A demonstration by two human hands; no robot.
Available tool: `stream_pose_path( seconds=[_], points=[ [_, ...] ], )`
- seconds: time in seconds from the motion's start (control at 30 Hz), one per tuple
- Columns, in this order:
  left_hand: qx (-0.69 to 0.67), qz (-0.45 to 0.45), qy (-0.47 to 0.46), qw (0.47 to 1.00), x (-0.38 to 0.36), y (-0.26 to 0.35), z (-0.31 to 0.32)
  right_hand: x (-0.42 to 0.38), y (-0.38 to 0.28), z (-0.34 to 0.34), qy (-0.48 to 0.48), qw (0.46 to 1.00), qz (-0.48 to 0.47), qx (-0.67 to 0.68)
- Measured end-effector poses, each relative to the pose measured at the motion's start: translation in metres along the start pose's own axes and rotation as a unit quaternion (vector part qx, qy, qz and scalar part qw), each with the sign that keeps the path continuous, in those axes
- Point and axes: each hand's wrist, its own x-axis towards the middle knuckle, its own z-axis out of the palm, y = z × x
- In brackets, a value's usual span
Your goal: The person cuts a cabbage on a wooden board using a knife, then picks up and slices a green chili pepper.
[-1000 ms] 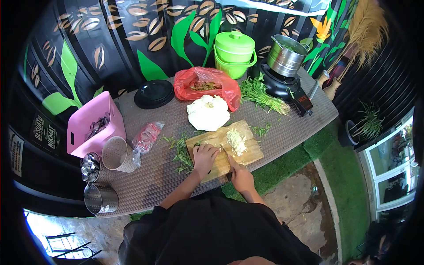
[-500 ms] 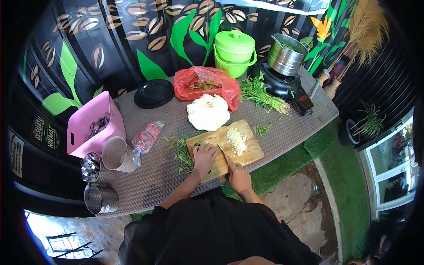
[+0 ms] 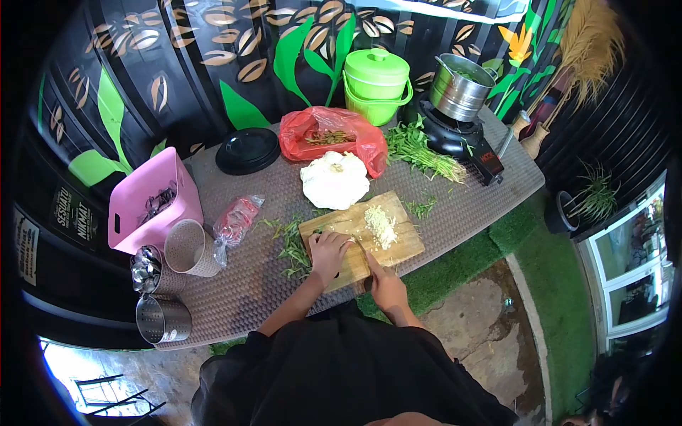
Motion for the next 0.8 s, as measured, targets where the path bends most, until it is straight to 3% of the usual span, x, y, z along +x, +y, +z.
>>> stream_pose_path(
  seconds=[0.57,0.8],
  points=[
    [0.023,-0.006,-0.018,1.000,0.000,0.000,0.000,0.010,-0.001,0.004,-0.028,0.999,-0.009,-0.035],
    [-0.009,0.001,0.000,1.000,0.000,-0.001,0.001,0.012,0.005,0.002,0.014,0.999,-0.032,0.035]
  ],
)
